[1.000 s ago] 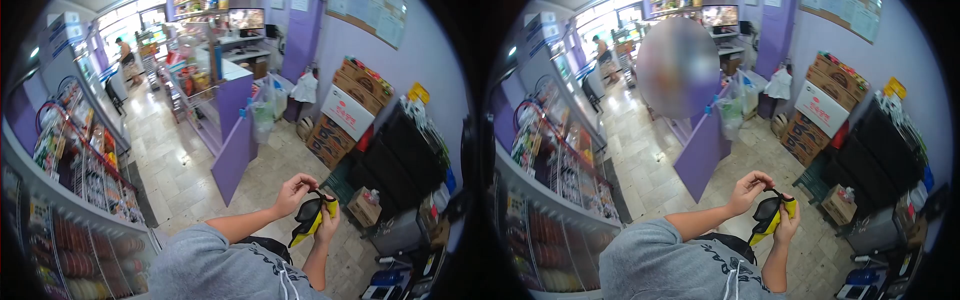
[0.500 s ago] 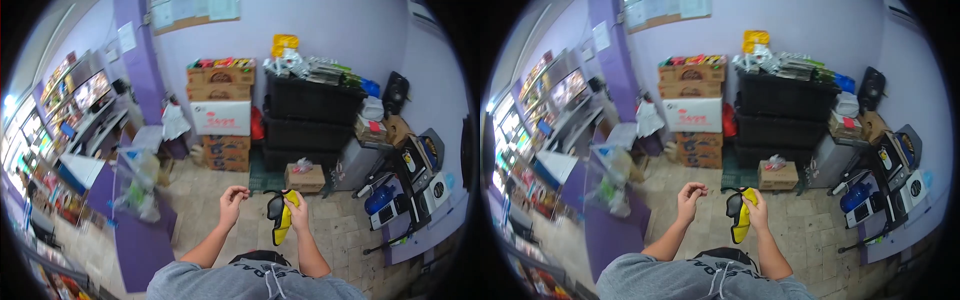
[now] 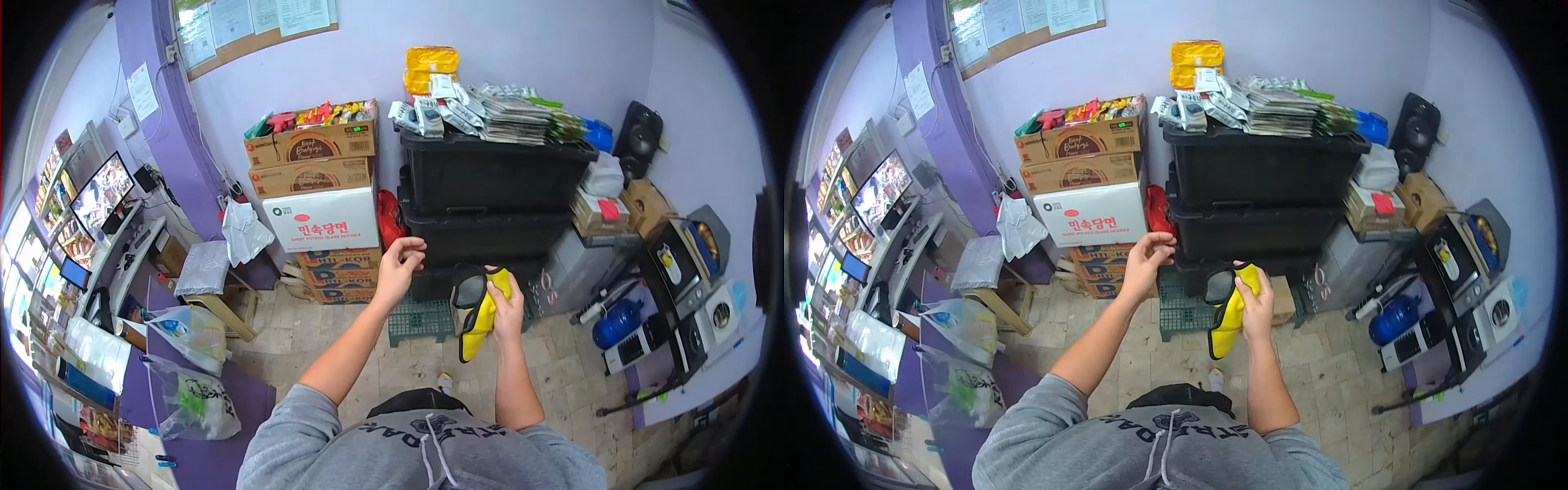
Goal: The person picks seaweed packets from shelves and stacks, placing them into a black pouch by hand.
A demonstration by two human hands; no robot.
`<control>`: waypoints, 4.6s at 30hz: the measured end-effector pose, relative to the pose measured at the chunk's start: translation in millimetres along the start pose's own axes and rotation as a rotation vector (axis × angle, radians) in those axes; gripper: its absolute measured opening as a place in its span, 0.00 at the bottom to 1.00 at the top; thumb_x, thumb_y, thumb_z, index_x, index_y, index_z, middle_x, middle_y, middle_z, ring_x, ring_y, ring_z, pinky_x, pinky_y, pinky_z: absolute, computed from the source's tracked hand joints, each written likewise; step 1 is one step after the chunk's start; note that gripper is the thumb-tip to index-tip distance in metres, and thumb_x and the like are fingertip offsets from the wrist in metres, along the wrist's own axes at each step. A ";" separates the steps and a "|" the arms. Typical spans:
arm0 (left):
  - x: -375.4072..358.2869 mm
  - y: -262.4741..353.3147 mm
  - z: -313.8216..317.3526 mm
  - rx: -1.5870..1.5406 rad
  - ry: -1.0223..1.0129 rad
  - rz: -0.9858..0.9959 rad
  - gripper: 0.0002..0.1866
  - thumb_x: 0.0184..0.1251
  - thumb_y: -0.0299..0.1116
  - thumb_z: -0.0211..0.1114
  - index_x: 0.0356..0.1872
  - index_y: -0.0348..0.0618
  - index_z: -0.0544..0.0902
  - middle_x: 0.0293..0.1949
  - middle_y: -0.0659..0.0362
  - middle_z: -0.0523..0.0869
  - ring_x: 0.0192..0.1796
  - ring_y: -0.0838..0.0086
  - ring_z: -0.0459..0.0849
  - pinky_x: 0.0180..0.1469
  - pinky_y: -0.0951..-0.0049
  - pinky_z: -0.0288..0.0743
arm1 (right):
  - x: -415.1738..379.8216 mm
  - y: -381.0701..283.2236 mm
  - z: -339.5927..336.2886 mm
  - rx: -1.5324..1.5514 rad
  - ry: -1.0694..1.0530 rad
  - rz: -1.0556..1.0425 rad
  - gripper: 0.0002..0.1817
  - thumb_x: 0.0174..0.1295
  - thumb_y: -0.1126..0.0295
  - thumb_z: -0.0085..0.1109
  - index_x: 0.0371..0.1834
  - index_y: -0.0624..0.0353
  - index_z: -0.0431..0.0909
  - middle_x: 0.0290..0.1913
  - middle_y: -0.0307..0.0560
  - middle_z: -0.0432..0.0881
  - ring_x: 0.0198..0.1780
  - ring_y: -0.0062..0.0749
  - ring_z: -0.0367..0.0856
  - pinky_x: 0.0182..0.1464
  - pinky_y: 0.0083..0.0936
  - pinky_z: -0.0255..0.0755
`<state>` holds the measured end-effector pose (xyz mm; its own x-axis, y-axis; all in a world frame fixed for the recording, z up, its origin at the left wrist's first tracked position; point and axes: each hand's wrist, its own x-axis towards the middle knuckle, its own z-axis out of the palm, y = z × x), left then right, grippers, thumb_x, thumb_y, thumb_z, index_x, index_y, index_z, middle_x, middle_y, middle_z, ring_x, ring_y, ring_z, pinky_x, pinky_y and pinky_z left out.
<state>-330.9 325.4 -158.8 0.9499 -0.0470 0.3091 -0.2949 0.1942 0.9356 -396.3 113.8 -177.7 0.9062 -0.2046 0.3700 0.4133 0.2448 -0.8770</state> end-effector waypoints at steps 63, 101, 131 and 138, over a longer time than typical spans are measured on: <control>73.4 30.4 -23.2 0.864 0.996 0.454 0.46 0.58 0.42 0.69 0.68 0.29 0.50 0.62 0.39 0.63 0.64 0.49 0.65 0.65 0.61 0.58 | 222.7 32.2 294.0 0.346 -0.916 -0.829 0.14 0.53 0.67 0.67 0.26 0.68 0.74 0.25 0.52 0.73 0.29 0.48 0.71 0.32 0.34 0.64; -41.6 36.9 -19.7 0.998 1.084 0.001 0.39 0.60 0.37 0.67 0.68 0.34 0.57 0.58 0.39 0.71 0.60 0.54 0.74 0.60 0.64 0.66 | 131.9 53.4 314.4 0.344 -1.402 -0.352 0.18 0.63 0.62 0.58 0.26 0.69 0.76 0.21 0.50 0.75 0.21 0.39 0.73 0.25 0.31 0.61; 63.1 -23.1 4.8 0.065 1.440 0.644 0.14 0.62 0.23 0.61 0.49 0.36 0.74 0.45 0.57 0.82 0.48 0.74 0.80 0.53 0.74 0.71 | 202.9 141.2 201.6 0.700 -1.740 0.161 0.38 0.63 0.80 0.50 0.74 0.62 0.43 0.76 0.51 0.48 0.74 0.33 0.50 0.71 0.27 0.47; 98.8 -55.6 22.6 -0.013 1.225 0.459 0.15 0.64 0.28 0.63 0.50 0.38 0.75 0.44 0.61 0.81 0.44 0.79 0.79 0.48 0.78 0.72 | 268.2 114.6 209.2 0.816 -1.641 0.227 0.37 0.62 0.82 0.50 0.74 0.61 0.46 0.71 0.46 0.59 0.64 0.27 0.64 0.66 0.24 0.56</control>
<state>-223.0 287.8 -176.4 0.2432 0.9408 0.2362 -0.6210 -0.0360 0.7830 -87.3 285.3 -114.9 -0.0968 0.7874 0.6088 -0.2314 0.5771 -0.7832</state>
